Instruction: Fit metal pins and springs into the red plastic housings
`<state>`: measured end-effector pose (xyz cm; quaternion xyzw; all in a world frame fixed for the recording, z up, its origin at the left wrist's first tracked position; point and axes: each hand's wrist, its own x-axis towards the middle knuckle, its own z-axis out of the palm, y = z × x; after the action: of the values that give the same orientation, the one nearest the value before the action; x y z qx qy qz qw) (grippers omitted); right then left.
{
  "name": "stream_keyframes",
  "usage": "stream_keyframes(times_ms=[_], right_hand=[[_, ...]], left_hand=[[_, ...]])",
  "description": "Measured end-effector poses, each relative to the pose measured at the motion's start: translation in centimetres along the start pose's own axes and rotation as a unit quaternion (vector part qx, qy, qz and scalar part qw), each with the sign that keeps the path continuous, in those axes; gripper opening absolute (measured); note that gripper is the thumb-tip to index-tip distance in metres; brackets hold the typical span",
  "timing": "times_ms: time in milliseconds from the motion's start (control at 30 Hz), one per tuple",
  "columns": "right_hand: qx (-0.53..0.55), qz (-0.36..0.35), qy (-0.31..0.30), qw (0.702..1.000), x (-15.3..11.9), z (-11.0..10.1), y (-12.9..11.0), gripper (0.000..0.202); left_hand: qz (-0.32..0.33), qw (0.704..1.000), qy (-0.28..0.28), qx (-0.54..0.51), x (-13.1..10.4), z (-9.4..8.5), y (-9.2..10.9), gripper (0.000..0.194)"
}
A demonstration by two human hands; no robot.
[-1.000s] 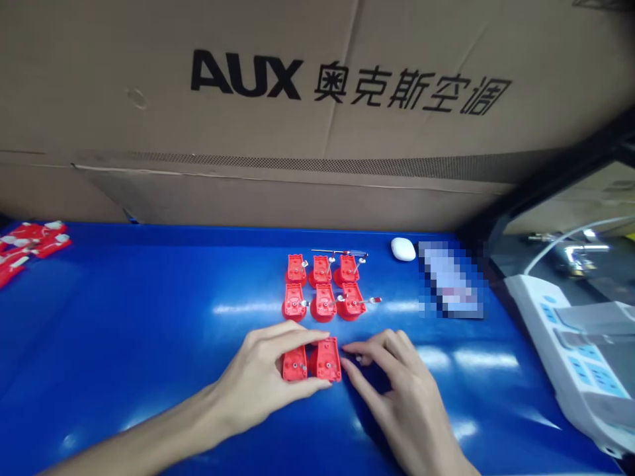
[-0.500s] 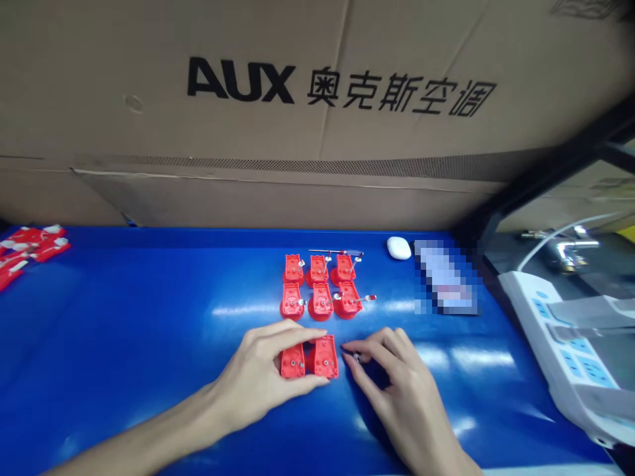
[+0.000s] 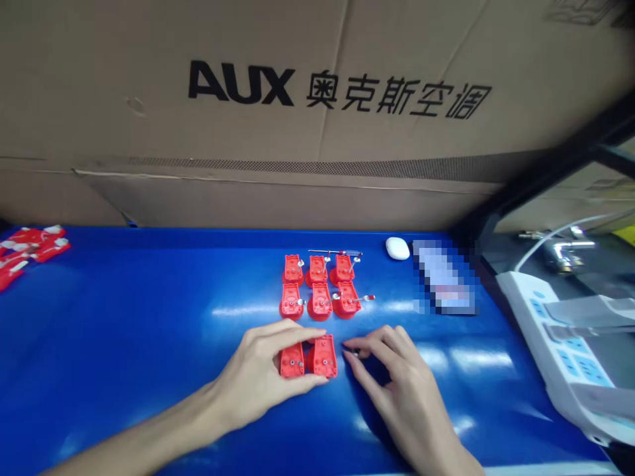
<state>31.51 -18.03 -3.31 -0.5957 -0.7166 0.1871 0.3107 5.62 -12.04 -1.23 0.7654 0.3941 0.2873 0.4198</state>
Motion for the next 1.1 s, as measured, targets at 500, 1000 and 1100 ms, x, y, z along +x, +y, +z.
stream_keyframes(times_ms=[500, 1000, 1100], right_hand=[[-0.042, -0.074, 0.05, 0.995, 0.2, 1.0, -4.8, 0.009], [-0.036, -0.06, 0.093, 0.993, -0.4, 1.4, -5.2, 0.009], [0.061, -0.008, 0.106, 0.992, -0.5, 0.2, -5.4, 0.011]], left_hand=[[0.013, 1.0, -0.007, 0.004, 0.0, -0.2, 0.0, 0.054], [0.015, 1.0, -0.003, -0.001, 0.2, 0.0, 0.0, 0.053], [0.015, 1.0, -0.003, -0.001, 0.2, 0.0, 0.0, 0.053]])
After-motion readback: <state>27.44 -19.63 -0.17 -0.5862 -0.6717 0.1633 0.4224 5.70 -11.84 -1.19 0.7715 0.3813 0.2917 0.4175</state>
